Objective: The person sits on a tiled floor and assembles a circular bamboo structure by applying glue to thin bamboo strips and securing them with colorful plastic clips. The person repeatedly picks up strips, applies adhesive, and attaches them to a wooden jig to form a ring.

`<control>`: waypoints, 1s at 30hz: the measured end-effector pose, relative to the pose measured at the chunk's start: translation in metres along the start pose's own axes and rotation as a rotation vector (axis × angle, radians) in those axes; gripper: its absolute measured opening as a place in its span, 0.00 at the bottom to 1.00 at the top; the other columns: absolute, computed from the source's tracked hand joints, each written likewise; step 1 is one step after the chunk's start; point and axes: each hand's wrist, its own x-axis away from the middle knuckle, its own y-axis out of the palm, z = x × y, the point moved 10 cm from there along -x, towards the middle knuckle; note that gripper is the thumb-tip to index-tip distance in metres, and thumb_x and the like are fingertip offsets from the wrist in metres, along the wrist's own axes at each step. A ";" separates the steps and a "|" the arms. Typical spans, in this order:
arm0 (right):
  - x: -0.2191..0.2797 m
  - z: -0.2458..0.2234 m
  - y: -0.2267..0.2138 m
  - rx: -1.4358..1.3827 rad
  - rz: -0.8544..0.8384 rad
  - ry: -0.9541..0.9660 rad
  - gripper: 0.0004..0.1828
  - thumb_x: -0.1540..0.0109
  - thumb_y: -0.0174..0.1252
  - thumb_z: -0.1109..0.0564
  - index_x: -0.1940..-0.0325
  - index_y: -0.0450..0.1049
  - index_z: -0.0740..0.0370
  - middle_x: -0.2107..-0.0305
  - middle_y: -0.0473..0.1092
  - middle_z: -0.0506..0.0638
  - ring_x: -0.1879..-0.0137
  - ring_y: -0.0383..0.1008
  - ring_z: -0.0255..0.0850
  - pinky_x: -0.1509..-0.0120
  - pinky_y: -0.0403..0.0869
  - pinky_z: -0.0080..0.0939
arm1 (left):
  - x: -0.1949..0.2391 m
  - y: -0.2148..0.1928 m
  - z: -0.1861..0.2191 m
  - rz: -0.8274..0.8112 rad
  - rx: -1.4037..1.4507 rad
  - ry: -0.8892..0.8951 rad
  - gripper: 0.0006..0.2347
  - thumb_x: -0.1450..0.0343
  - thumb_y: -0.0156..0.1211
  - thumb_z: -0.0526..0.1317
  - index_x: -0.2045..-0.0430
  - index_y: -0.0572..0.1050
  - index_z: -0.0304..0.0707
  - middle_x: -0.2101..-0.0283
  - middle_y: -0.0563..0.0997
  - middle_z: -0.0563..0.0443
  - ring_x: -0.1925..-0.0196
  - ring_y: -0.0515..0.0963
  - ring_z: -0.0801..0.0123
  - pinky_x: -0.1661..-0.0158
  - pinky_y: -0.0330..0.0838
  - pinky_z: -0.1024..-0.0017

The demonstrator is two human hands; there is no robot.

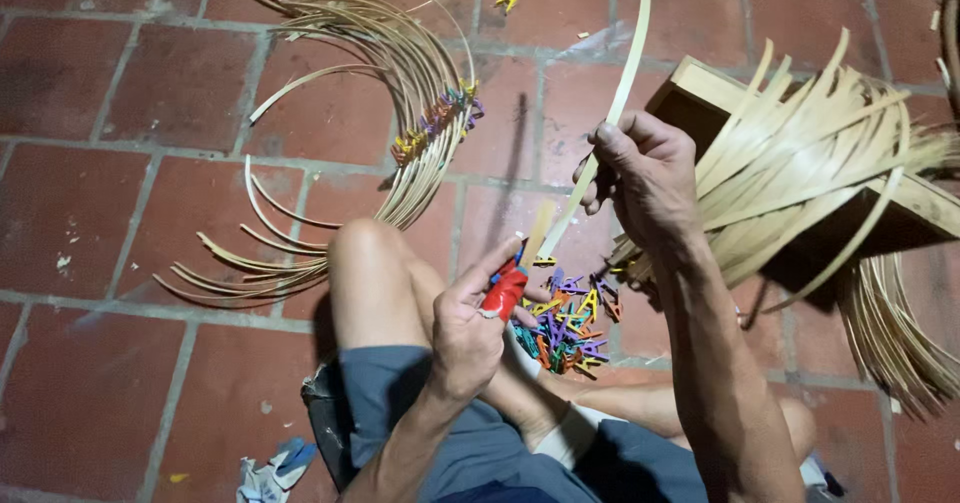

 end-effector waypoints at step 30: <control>0.060 -0.028 0.035 0.161 -0.097 0.209 0.16 0.38 0.64 0.57 0.50 0.76 0.70 0.67 0.78 0.53 0.67 0.82 0.40 0.63 0.82 0.39 | 0.024 0.021 0.019 -0.051 -0.060 0.000 0.22 0.28 0.44 0.23 0.38 0.73 0.32 0.64 0.80 0.49 0.66 0.79 0.76 0.65 0.73 0.80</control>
